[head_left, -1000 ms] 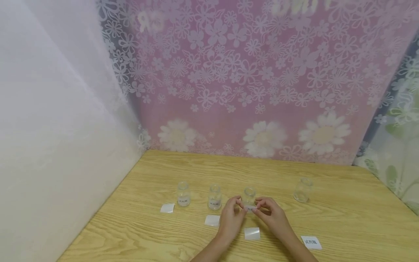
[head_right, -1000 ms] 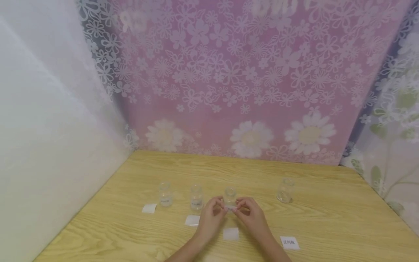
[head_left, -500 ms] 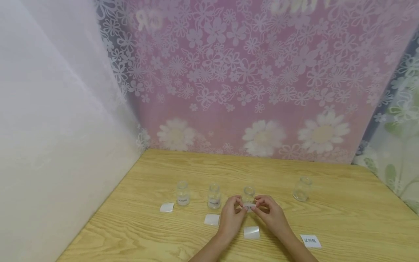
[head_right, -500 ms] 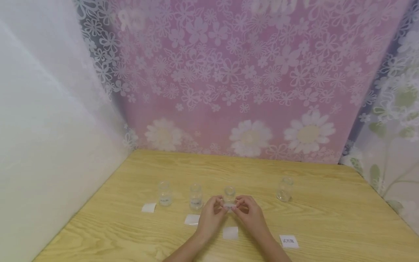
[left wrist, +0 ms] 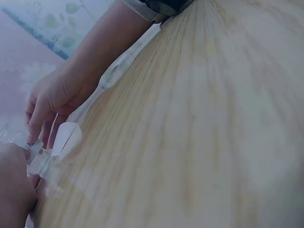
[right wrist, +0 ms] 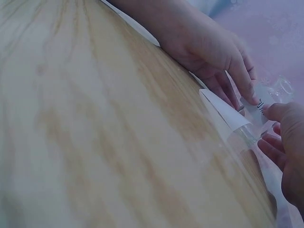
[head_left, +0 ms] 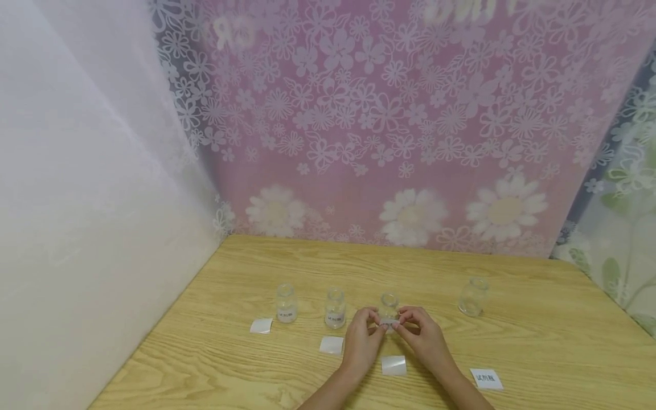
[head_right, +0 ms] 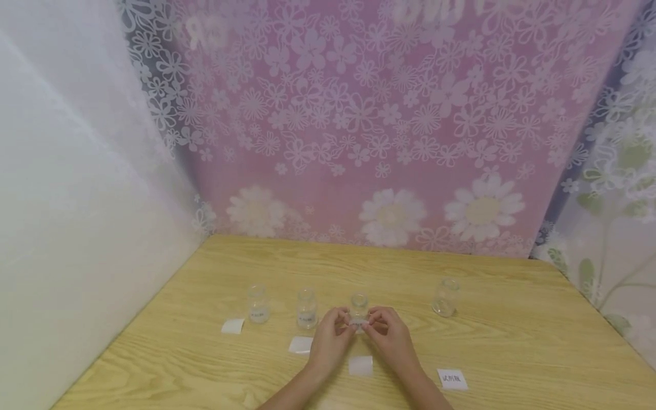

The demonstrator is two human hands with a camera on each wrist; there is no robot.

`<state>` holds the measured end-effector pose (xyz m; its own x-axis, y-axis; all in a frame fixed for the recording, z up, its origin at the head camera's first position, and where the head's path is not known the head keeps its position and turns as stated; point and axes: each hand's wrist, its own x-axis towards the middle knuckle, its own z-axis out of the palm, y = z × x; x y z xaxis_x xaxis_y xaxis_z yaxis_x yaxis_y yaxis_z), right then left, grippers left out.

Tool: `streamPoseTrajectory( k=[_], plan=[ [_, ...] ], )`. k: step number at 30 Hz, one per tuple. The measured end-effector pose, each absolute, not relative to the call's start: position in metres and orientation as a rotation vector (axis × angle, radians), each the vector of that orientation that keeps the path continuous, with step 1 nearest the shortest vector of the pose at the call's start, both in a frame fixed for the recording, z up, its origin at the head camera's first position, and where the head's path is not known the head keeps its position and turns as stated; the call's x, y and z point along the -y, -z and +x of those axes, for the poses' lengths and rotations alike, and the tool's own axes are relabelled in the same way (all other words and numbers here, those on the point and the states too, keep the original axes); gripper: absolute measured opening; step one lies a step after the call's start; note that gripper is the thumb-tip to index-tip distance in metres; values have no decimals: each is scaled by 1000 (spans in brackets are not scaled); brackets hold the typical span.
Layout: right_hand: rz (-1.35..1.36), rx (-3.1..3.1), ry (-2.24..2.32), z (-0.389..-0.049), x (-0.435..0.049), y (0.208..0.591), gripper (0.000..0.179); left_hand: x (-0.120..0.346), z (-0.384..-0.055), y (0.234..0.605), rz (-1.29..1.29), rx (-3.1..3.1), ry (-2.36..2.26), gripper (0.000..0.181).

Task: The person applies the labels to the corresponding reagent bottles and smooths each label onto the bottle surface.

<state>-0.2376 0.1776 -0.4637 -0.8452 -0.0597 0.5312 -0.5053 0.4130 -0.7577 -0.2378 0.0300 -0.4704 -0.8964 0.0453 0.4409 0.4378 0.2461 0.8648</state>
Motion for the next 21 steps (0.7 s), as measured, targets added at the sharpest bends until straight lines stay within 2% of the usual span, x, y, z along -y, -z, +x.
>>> streamPoseTrajectory(
  k=[21],
  plan=[
    [466, 2166, -1328, -235, -170, 464, 21, -30, -241, 473, -334, 2181, 1766, 18]
  ],
)
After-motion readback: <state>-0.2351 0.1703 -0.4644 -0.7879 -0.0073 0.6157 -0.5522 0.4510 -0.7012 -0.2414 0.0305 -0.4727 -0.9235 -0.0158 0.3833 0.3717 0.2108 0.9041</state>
